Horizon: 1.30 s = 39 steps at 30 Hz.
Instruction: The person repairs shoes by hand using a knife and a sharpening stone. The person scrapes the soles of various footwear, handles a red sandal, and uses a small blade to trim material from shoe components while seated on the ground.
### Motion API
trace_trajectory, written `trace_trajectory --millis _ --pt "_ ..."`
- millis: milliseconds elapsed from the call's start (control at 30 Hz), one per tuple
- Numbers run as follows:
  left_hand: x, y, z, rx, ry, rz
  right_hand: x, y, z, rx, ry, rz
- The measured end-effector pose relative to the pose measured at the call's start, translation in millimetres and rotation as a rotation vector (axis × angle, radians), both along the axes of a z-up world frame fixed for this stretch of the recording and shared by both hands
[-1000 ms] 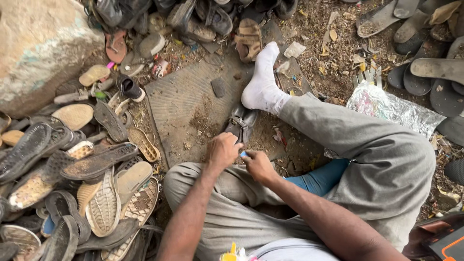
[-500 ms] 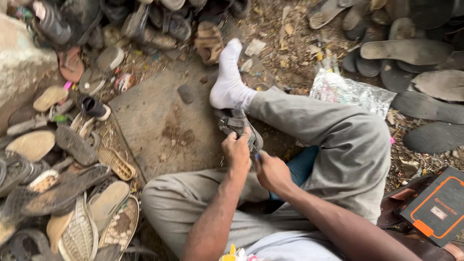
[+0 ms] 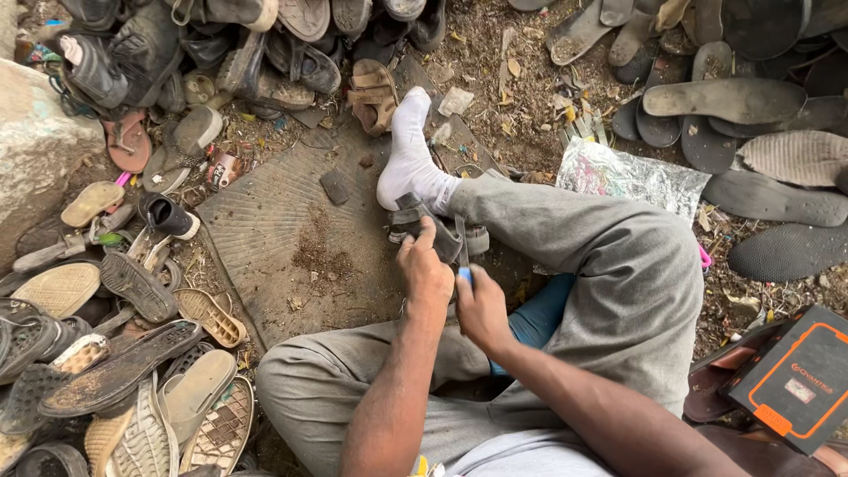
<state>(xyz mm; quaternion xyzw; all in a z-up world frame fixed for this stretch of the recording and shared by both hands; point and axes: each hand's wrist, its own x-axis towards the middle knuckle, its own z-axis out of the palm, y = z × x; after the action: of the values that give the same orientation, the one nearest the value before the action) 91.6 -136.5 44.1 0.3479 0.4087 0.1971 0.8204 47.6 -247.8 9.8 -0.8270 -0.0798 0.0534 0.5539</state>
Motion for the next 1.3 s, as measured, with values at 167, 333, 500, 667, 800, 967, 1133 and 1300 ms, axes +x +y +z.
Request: trace_trajectory --millis 167,333,500,667,800,967,1133,1300 --pt "6.0 13.9 -7.3 0.016 0.070 -0.056 6.8 -6.1 -3.9 -0.178 -0.035 0.124" --pt "0.5 4.3 -60.6 0.006 0.107 -0.062 -36.4 -14.1 -5.1 -0.337 0.459 0.141" --pt "0.5 0.9 -55.0 0.057 0.152 -0.152 4.5 12.1 -38.9 -0.204 0.371 0.097" --pt "-26.5 47.5 -0.7 0.817 -0.095 -1.045 -3.4 -4.4 -56.5 -0.120 0.175 0.087" --pt "-36.5 60.2 7.4 1.971 -0.324 -0.906 -3.2 -20.2 -35.6 -0.099 0.504 0.190" --pt "-38.2 78.1 -12.9 2.306 -0.618 -0.944 8.5 -22.0 -19.3 -0.105 0.604 0.146" --pt "-33.1 62.1 -52.4 2.198 -0.259 -1.021 19.0 -22.3 -33.5 -0.237 0.497 0.232" --pt "-28.2 39.2 -70.4 1.795 0.191 -0.848 79.3 -17.8 -60.2 -0.315 0.285 0.317"
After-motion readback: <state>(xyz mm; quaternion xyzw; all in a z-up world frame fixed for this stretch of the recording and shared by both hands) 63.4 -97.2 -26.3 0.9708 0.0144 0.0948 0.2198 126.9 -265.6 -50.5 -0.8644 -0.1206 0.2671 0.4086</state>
